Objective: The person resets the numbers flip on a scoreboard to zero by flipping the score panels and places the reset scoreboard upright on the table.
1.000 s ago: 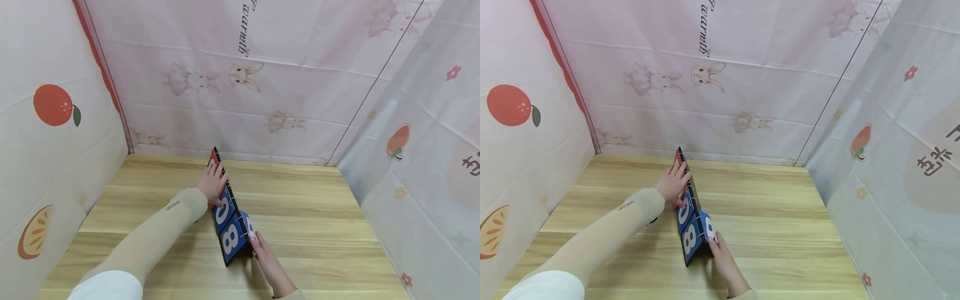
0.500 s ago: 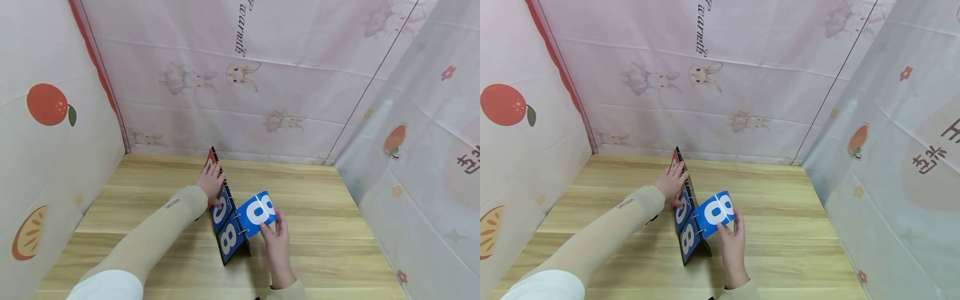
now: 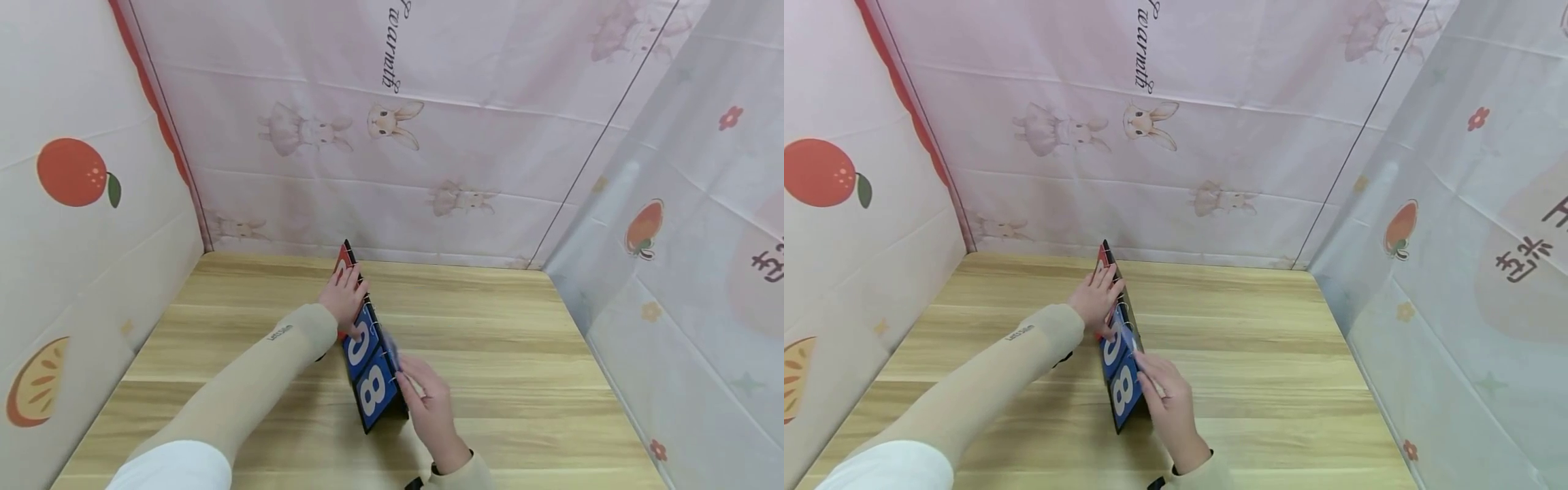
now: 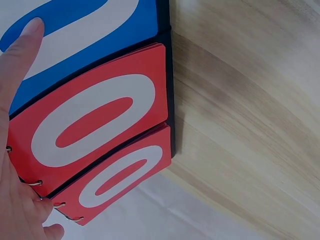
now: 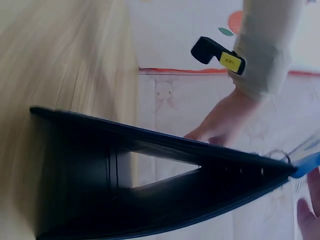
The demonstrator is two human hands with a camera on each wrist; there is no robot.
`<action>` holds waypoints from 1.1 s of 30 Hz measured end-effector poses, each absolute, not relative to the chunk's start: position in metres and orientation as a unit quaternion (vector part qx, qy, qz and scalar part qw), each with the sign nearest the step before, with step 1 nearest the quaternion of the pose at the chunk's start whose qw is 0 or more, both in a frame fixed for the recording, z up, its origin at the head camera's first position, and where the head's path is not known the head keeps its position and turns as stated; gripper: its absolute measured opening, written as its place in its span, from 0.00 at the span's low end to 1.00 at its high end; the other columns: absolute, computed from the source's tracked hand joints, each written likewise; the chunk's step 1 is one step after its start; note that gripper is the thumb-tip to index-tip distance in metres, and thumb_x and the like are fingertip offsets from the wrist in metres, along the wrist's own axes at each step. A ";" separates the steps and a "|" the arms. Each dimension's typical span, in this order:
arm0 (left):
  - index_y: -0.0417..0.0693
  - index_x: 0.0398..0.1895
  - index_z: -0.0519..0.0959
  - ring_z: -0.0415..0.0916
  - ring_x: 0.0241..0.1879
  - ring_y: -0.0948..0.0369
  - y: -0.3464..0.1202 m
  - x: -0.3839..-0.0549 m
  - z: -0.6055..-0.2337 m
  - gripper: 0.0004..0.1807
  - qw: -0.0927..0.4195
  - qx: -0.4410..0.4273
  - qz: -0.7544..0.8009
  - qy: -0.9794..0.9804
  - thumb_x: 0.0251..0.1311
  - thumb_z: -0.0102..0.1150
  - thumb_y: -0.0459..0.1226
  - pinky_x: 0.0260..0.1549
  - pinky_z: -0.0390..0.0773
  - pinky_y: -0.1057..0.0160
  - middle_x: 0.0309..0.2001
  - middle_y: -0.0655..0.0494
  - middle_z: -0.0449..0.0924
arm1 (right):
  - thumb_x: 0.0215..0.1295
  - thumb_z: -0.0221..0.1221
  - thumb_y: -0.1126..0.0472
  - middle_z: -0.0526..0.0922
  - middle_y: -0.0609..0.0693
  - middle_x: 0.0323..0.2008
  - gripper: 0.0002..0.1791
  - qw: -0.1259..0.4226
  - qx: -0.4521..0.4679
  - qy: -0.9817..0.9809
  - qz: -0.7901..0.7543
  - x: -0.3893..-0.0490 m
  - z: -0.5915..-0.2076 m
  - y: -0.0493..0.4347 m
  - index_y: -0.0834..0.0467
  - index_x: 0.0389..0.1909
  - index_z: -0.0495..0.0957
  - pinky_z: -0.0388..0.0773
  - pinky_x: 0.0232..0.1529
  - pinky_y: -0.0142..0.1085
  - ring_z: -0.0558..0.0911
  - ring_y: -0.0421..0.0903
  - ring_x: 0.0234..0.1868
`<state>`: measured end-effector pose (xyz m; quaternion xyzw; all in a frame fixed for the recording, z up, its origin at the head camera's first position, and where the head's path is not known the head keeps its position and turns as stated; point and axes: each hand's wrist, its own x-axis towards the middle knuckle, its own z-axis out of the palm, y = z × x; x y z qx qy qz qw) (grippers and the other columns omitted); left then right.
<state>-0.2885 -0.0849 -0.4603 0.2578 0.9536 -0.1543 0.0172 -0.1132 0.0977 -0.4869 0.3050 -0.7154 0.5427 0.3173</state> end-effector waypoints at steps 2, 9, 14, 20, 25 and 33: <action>0.45 0.71 0.50 0.43 0.69 0.42 -0.086 -0.288 -0.460 0.60 0.012 0.261 -0.146 0.954 0.39 0.61 0.68 0.64 0.47 0.45 0.71 0.34 0.37 | 0.54 0.58 0.78 0.81 0.57 0.47 0.17 0.314 0.324 -0.754 0.478 -0.113 -0.486 0.094 0.66 0.46 0.80 0.67 0.57 0.46 0.79 0.49 0.50; 0.46 0.71 0.51 0.43 0.69 0.43 -0.086 -0.288 -0.460 0.65 0.010 0.256 -0.135 0.957 0.32 0.63 0.70 0.64 0.47 0.45 0.72 0.35 0.37 | 0.53 0.67 0.66 0.81 0.44 0.49 0.16 0.248 0.374 -0.847 0.286 -0.113 -0.489 0.091 0.54 0.45 0.83 0.63 0.53 0.62 0.76 0.41 0.54; 0.46 0.71 0.50 0.43 0.69 0.42 -0.087 -0.290 -0.459 0.66 0.015 0.255 -0.141 0.957 0.31 0.62 0.72 0.64 0.47 0.45 0.71 0.35 0.37 | 0.49 0.69 0.62 0.83 0.41 0.41 0.12 0.232 0.411 -0.862 0.186 -0.112 -0.491 0.088 0.51 0.37 0.85 0.65 0.55 0.55 0.78 0.38 0.47; 0.46 0.71 0.51 0.43 0.69 0.43 -0.089 -0.290 -0.457 0.66 0.015 0.252 -0.145 0.957 0.31 0.62 0.72 0.64 0.48 0.45 0.72 0.35 0.36 | 0.50 0.69 0.59 0.84 0.38 0.38 0.07 0.242 0.384 -0.886 0.098 -0.107 -0.501 0.076 0.48 0.32 0.85 0.63 0.57 0.56 0.78 0.38 0.46; 0.45 0.71 0.50 0.44 0.69 0.43 -0.088 -0.288 -0.457 0.67 0.011 0.257 -0.146 0.955 0.30 0.61 0.73 0.64 0.47 0.45 0.71 0.35 0.37 | 0.50 0.69 0.60 0.84 0.38 0.37 0.05 0.243 0.354 -0.901 0.063 -0.104 -0.508 0.072 0.49 0.30 0.86 0.61 0.56 0.61 0.75 0.40 0.50; 0.45 0.73 0.45 0.42 0.70 0.44 -0.086 -0.287 -0.457 0.70 0.019 0.259 -0.158 0.953 0.30 0.60 0.73 0.64 0.47 0.46 0.71 0.34 0.35 | 0.58 0.62 0.58 0.82 0.43 0.44 0.11 0.273 0.365 -0.847 0.272 -0.106 -0.513 0.087 0.53 0.42 0.81 0.51 0.53 0.69 0.76 0.45 0.52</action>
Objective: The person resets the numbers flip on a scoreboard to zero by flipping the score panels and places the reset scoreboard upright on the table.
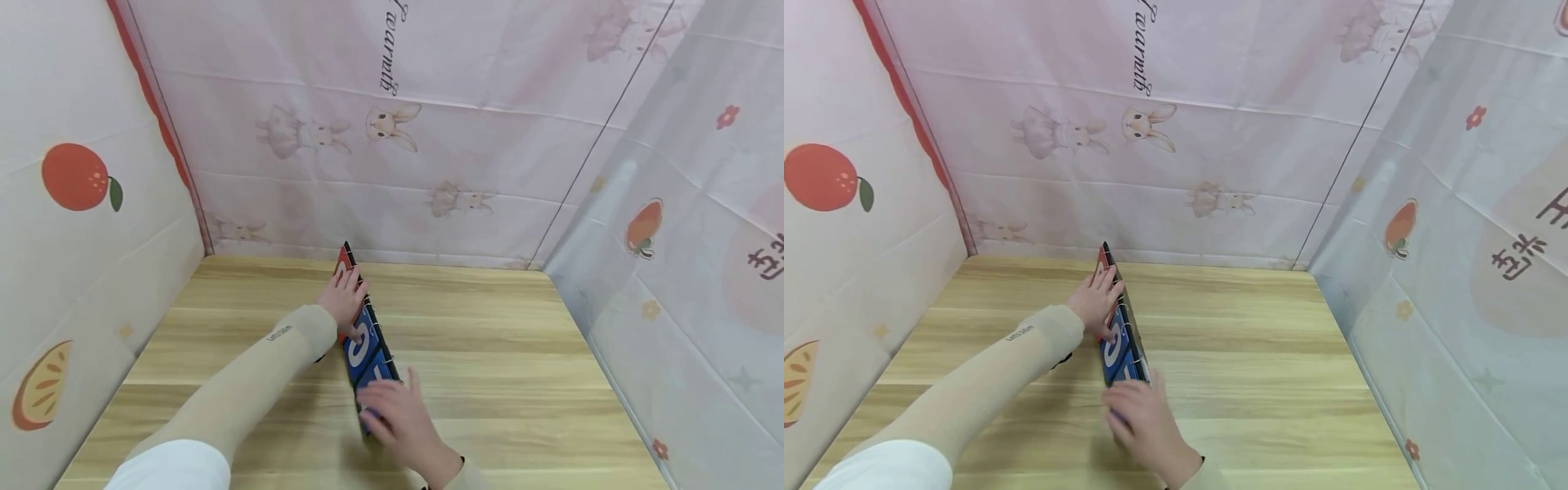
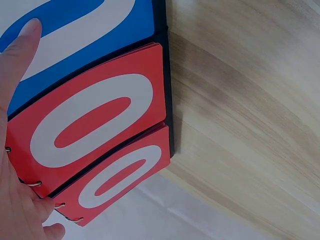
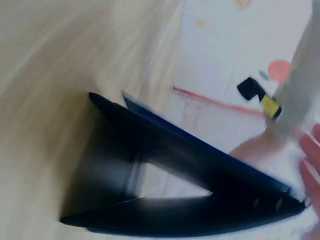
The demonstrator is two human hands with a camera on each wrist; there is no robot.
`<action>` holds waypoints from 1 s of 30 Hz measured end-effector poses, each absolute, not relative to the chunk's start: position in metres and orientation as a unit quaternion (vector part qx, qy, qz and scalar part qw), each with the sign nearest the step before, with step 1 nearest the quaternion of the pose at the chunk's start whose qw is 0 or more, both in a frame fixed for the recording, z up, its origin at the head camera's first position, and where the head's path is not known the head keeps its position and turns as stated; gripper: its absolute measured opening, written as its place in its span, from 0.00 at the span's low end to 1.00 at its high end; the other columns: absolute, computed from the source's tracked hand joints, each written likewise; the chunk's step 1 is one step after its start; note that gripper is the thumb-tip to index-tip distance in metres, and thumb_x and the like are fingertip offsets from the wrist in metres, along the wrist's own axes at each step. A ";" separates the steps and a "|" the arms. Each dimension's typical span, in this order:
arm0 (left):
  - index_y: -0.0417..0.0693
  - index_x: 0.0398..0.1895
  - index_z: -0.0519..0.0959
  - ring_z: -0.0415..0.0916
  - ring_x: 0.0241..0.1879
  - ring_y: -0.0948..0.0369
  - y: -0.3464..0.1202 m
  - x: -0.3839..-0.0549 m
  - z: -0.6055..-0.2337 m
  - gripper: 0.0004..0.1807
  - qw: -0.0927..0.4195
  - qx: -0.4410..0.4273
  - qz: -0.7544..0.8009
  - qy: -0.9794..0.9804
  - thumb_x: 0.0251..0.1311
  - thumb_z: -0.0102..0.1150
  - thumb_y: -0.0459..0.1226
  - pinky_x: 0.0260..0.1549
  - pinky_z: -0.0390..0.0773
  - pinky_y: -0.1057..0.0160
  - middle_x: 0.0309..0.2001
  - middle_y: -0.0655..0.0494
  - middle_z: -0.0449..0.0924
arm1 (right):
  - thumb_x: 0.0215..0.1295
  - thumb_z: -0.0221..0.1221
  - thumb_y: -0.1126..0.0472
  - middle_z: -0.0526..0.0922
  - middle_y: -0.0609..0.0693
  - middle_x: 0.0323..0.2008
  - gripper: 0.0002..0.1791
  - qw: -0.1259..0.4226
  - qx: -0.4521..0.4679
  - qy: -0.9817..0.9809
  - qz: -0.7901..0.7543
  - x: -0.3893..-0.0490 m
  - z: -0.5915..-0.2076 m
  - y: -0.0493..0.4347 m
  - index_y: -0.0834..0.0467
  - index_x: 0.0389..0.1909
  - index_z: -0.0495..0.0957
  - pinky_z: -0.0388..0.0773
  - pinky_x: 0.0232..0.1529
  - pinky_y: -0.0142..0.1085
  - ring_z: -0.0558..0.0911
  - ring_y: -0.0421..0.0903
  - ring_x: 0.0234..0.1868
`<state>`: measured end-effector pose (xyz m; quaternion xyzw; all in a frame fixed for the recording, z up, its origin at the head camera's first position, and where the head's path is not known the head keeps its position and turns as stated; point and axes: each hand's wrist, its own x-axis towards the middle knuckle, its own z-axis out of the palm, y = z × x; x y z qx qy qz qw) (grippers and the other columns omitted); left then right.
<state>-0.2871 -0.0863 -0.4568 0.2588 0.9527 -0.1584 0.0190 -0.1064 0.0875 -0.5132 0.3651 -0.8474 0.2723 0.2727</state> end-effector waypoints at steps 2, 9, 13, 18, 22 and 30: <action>0.45 0.72 0.46 0.42 0.70 0.44 -0.086 -0.287 -0.456 0.69 0.021 0.258 -0.155 0.953 0.30 0.61 0.73 0.64 0.48 0.46 0.71 0.34 0.36 | 0.61 0.59 0.63 0.80 0.49 0.51 0.16 0.276 0.303 -0.830 0.378 -0.110 -0.516 0.095 0.57 0.51 0.77 0.52 0.55 0.67 0.75 0.49 0.54; 0.44 0.72 0.46 0.41 0.70 0.44 -0.086 -0.285 -0.457 0.68 0.025 0.253 -0.148 0.956 0.32 0.61 0.72 0.64 0.47 0.45 0.71 0.34 0.36 | 0.72 0.41 0.45 0.55 0.64 0.68 0.35 -0.025 0.023 -0.785 0.618 -0.115 -0.534 0.113 0.62 0.71 0.50 0.49 0.62 0.58 0.54 0.62 0.67; 0.44 0.72 0.46 0.41 0.70 0.44 -0.085 -0.286 -0.458 0.67 0.018 0.258 -0.153 0.954 0.33 0.60 0.72 0.64 0.47 0.46 0.71 0.34 0.36 | 0.73 0.33 0.41 0.44 0.68 0.70 0.41 -0.136 0.019 -0.780 0.611 -0.114 -0.544 0.117 0.69 0.70 0.42 0.41 0.62 0.61 0.44 0.67 0.68; 0.44 0.73 0.45 0.40 0.70 0.44 -0.085 -0.287 -0.459 0.68 0.017 0.256 -0.157 0.954 0.32 0.60 0.73 0.64 0.46 0.46 0.71 0.34 0.35 | 0.73 0.31 0.41 0.45 0.69 0.69 0.40 -0.146 0.039 -0.781 0.606 -0.113 -0.544 0.117 0.71 0.70 0.44 0.42 0.62 0.62 0.44 0.67 0.68; 0.44 0.73 0.45 0.39 0.70 0.44 -0.086 -0.287 -0.458 0.70 0.024 0.251 -0.152 0.956 0.30 0.61 0.73 0.64 0.44 0.45 0.71 0.34 0.34 | 0.73 0.34 0.41 0.45 0.69 0.69 0.40 -0.149 0.034 -0.774 0.614 -0.113 -0.540 0.117 0.70 0.70 0.43 0.44 0.61 0.63 0.46 0.68 0.67; 0.45 0.73 0.45 0.40 0.70 0.44 -0.084 -0.286 -0.457 0.70 0.026 0.252 -0.164 0.953 0.30 0.60 0.74 0.64 0.45 0.45 0.72 0.35 0.34 | 0.72 0.40 0.43 0.52 0.73 0.66 0.40 -0.101 0.005 -0.790 0.604 -0.113 -0.539 0.117 0.70 0.69 0.46 0.51 0.59 0.62 0.54 0.70 0.65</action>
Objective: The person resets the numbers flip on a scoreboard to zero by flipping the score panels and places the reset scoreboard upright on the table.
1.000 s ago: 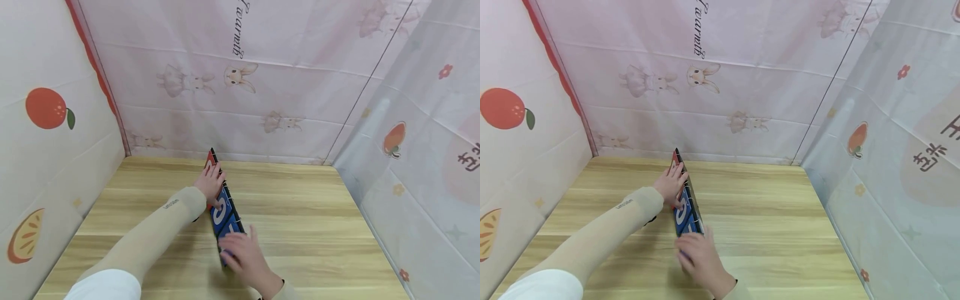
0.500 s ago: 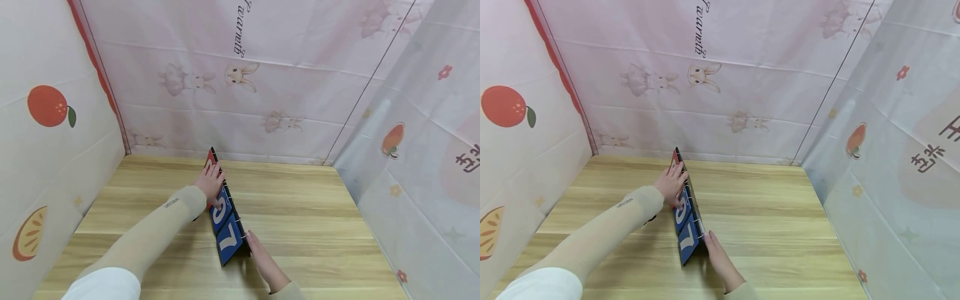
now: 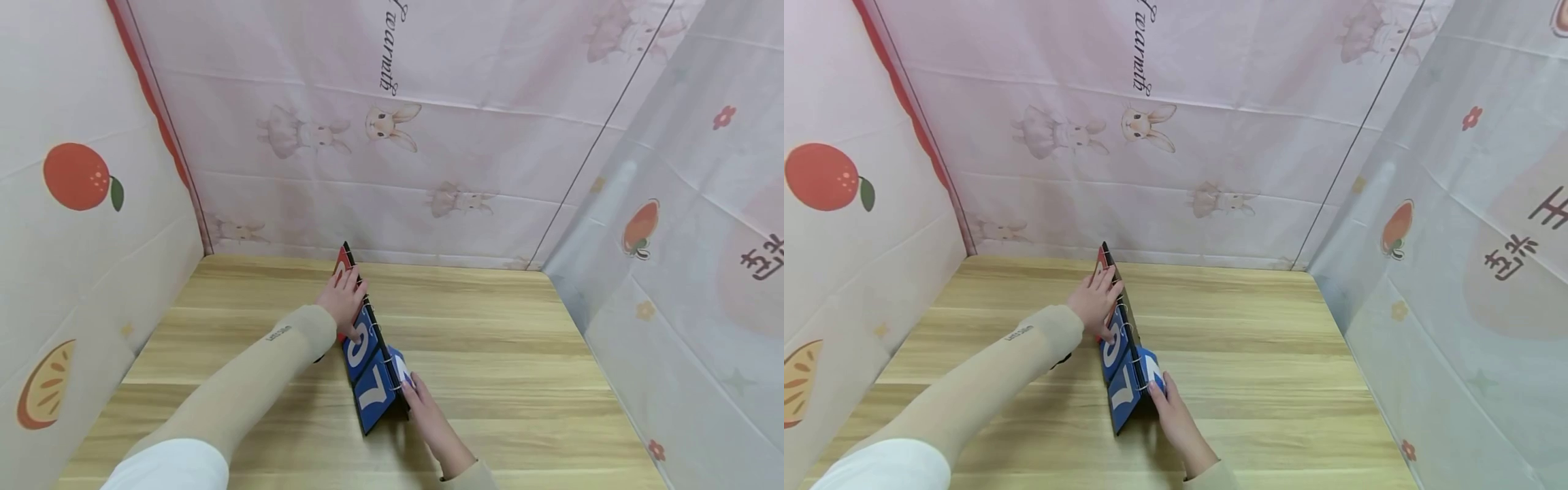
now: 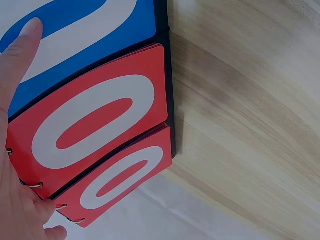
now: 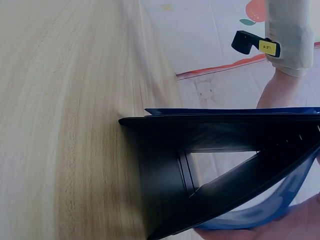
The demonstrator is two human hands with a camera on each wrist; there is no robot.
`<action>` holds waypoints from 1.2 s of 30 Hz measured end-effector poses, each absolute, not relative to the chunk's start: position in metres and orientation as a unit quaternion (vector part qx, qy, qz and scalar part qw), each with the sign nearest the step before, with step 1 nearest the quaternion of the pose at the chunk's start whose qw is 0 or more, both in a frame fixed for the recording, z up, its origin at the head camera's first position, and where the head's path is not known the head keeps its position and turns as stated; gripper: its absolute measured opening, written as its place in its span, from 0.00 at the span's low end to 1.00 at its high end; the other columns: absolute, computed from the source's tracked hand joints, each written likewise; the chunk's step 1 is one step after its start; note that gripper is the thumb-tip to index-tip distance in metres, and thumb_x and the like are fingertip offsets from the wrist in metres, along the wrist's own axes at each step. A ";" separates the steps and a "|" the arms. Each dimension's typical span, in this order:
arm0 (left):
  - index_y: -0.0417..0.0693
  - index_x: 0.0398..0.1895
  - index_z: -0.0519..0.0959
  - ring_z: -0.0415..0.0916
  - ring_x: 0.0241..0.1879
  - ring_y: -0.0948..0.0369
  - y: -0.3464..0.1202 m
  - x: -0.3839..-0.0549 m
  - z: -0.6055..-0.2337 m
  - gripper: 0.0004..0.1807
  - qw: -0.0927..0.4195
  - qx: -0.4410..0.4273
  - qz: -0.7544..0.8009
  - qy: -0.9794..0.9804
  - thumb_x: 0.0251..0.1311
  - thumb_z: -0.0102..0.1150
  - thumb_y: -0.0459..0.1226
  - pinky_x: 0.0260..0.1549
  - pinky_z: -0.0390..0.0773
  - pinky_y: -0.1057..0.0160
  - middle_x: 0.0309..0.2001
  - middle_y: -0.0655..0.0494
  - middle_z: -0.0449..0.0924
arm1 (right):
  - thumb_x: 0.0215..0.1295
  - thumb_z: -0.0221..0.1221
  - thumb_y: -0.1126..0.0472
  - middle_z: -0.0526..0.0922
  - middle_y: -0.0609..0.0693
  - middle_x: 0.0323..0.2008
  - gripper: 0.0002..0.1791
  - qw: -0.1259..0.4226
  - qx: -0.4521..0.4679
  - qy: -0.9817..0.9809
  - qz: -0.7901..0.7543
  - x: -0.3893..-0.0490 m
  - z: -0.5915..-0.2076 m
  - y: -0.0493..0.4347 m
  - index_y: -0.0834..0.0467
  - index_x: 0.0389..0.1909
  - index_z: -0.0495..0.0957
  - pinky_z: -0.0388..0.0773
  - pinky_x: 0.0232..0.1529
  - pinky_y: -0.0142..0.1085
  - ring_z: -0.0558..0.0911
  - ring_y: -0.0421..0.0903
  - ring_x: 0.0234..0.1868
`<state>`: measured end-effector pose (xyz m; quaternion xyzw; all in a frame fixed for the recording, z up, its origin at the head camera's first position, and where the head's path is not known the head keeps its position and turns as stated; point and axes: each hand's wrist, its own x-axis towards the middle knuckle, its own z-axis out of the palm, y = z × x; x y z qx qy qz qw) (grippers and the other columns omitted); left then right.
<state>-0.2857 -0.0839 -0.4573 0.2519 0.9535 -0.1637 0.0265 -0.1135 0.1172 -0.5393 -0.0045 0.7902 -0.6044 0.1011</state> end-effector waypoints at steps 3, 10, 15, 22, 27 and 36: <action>0.45 0.73 0.44 0.40 0.70 0.44 -0.083 -0.286 -0.458 0.70 0.028 0.252 -0.165 0.953 0.30 0.60 0.74 0.64 0.45 0.45 0.72 0.34 0.33 | 0.71 0.43 0.43 0.53 0.74 0.65 0.40 0.087 0.005 0.790 -0.607 -0.114 -0.540 0.117 0.70 0.69 0.45 0.53 0.59 0.61 0.55 0.69 0.64; 0.45 0.73 0.44 0.40 0.70 0.45 -0.083 -0.287 -0.460 0.70 0.024 0.249 -0.162 0.955 0.30 0.61 0.73 0.64 0.45 0.46 0.72 0.35 0.34 | 0.65 0.54 0.45 0.57 0.72 0.64 0.42 0.014 0.056 0.791 -0.609 -0.118 -0.541 0.118 0.66 0.69 0.49 0.58 0.59 0.58 0.61 0.67 0.63; 0.45 0.73 0.44 0.40 0.70 0.44 -0.083 -0.288 -0.460 0.70 0.028 0.250 -0.165 0.954 0.30 0.60 0.74 0.64 0.46 0.46 0.72 0.35 0.34 | 0.60 0.60 0.49 0.51 0.73 0.66 0.48 -0.013 0.087 0.758 -0.646 -0.119 -0.538 0.120 0.64 0.71 0.44 0.62 0.58 0.56 0.59 0.69 0.63; 0.44 0.73 0.44 0.40 0.70 0.44 -0.081 -0.287 -0.459 0.70 0.030 0.250 -0.162 0.954 0.31 0.60 0.73 0.64 0.47 0.46 0.72 0.34 0.33 | 0.62 0.60 0.56 0.48 0.77 0.65 0.48 -0.025 0.087 0.700 -0.709 -0.120 -0.531 0.121 0.65 0.71 0.39 0.74 0.49 0.46 0.64 0.68 0.60; 0.44 0.73 0.44 0.40 0.70 0.44 -0.081 -0.286 -0.458 0.70 0.031 0.249 -0.161 0.954 0.31 0.60 0.73 0.64 0.47 0.46 0.72 0.34 0.33 | 0.62 0.61 0.58 0.52 0.75 0.64 0.47 -0.040 0.088 0.685 -0.722 -0.120 -0.531 0.122 0.63 0.72 0.40 0.74 0.49 0.43 0.66 0.65 0.59; 0.45 0.73 0.44 0.41 0.70 0.44 -0.082 -0.288 -0.459 0.71 0.024 0.246 -0.169 0.954 0.29 0.59 0.75 0.64 0.48 0.46 0.72 0.35 0.33 | 0.60 0.62 0.61 0.57 0.63 0.66 0.41 -0.082 0.071 0.660 -0.743 -0.122 -0.518 0.120 0.54 0.71 0.51 0.70 0.53 0.46 0.67 0.63 0.60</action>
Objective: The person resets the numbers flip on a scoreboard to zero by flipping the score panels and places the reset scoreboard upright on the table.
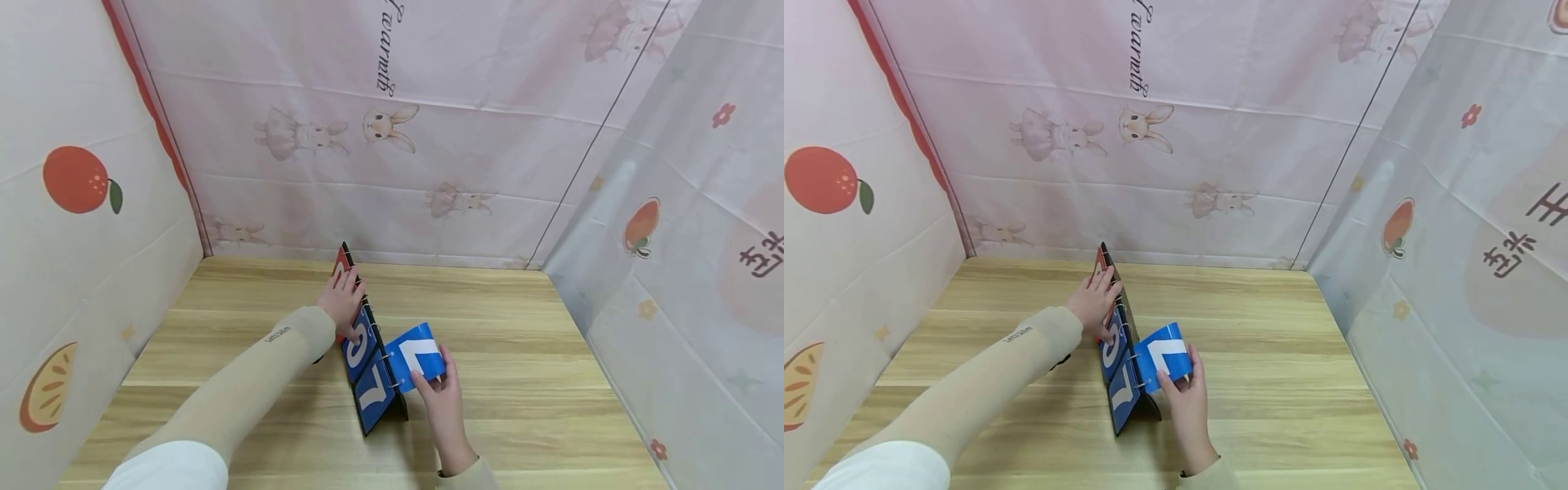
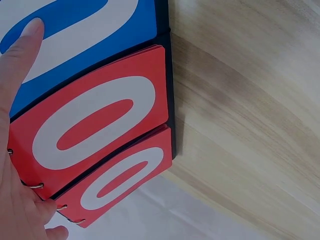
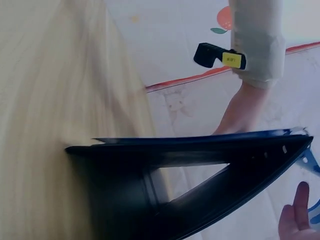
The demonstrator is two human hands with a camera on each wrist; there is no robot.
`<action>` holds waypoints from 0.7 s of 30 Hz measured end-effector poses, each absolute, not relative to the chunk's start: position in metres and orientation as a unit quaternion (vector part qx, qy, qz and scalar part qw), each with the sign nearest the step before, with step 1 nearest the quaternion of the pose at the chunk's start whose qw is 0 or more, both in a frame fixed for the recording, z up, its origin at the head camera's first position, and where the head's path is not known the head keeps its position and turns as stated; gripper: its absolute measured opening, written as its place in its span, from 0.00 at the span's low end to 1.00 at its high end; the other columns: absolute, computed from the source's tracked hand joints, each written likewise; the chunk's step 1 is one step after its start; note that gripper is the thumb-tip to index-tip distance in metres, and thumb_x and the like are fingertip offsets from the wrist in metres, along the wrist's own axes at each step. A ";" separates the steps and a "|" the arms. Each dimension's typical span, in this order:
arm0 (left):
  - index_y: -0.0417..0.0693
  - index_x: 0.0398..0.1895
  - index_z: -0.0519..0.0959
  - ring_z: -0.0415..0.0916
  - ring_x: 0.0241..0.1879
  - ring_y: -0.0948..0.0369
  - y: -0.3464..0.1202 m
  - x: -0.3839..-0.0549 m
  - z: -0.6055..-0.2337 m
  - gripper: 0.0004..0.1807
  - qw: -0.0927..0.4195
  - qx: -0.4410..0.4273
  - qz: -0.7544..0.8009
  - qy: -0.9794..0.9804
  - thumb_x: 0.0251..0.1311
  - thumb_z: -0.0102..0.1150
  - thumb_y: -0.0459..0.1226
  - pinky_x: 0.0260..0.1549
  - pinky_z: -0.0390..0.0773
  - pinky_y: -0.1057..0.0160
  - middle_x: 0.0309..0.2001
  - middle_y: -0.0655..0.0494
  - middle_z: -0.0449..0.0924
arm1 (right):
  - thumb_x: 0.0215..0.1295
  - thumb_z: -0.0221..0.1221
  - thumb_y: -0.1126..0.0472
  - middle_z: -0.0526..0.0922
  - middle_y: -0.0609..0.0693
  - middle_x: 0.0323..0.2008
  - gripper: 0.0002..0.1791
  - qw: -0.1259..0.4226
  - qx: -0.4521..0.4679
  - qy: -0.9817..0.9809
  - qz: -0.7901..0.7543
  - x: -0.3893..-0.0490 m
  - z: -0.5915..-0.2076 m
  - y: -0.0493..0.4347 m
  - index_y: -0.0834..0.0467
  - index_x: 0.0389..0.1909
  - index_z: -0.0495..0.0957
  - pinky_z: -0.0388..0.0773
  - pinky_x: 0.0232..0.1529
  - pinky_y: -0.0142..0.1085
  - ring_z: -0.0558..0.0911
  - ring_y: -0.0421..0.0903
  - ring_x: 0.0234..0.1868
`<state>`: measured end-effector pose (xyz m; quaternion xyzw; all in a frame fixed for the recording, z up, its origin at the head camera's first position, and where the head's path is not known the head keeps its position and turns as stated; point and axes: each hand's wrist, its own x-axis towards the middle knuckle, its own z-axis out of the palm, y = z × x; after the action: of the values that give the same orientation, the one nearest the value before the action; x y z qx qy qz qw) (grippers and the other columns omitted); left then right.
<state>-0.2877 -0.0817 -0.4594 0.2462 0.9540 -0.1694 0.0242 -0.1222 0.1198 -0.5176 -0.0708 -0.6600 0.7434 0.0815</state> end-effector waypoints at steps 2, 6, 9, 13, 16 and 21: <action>0.45 0.73 0.44 0.41 0.70 0.45 -0.082 -0.288 -0.459 0.71 0.024 0.246 -0.171 0.954 0.29 0.59 0.75 0.64 0.48 0.46 0.72 0.35 0.34 | 0.59 0.63 0.61 0.58 0.61 0.66 0.40 0.080 -0.069 -0.656 0.747 -0.122 -0.513 0.118 0.52 0.70 0.53 0.69 0.53 0.46 0.66 0.61 0.61; 0.44 0.73 0.45 0.41 0.70 0.44 -0.082 -0.287 -0.458 0.70 0.025 0.248 -0.167 0.954 0.29 0.60 0.74 0.64 0.48 0.46 0.72 0.35 0.34 | 0.59 0.63 0.62 0.58 0.60 0.65 0.39 0.077 -0.061 -0.656 0.748 -0.121 -0.504 0.115 0.50 0.69 0.56 0.71 0.52 0.48 0.68 0.61 0.59; 0.44 0.73 0.45 0.41 0.70 0.44 -0.082 -0.287 -0.458 0.70 0.029 0.247 -0.165 0.954 0.30 0.60 0.74 0.64 0.48 0.46 0.72 0.35 0.34 | 0.59 0.63 0.63 0.58 0.61 0.65 0.39 0.082 -0.040 -0.661 0.744 -0.120 -0.500 0.113 0.50 0.69 0.55 0.71 0.51 0.49 0.69 0.62 0.57; 0.44 0.73 0.45 0.42 0.70 0.44 -0.082 -0.286 -0.458 0.70 0.028 0.246 -0.164 0.955 0.29 0.61 0.73 0.64 0.47 0.46 0.72 0.35 0.34 | 0.57 0.63 0.66 0.45 0.56 0.71 0.45 0.110 0.004 -0.679 0.726 -0.117 -0.496 0.110 0.50 0.72 0.50 0.71 0.51 0.49 0.70 0.65 0.57; 0.44 0.73 0.45 0.42 0.69 0.44 -0.082 -0.287 -0.458 0.71 0.024 0.248 -0.163 0.955 0.29 0.61 0.74 0.64 0.47 0.46 0.71 0.34 0.34 | 0.57 0.63 0.68 0.33 0.54 0.73 0.50 0.144 0.035 -0.688 0.710 -0.115 -0.496 0.107 0.48 0.74 0.43 0.73 0.48 0.47 0.72 0.65 0.56; 0.43 0.72 0.46 0.43 0.69 0.44 -0.082 -0.288 -0.460 0.71 0.020 0.248 -0.158 0.956 0.28 0.61 0.73 0.64 0.48 0.45 0.71 0.34 0.34 | 0.56 0.61 0.74 0.48 0.63 0.71 0.58 0.176 0.093 -0.676 0.710 -0.115 -0.500 0.103 0.49 0.73 0.29 0.77 0.43 0.35 0.81 0.49 0.44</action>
<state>-0.2885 -0.0823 -0.4601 0.2480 0.9556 -0.1578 0.0199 -0.1150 0.1027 -0.5000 0.0930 -0.6757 0.7098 0.1762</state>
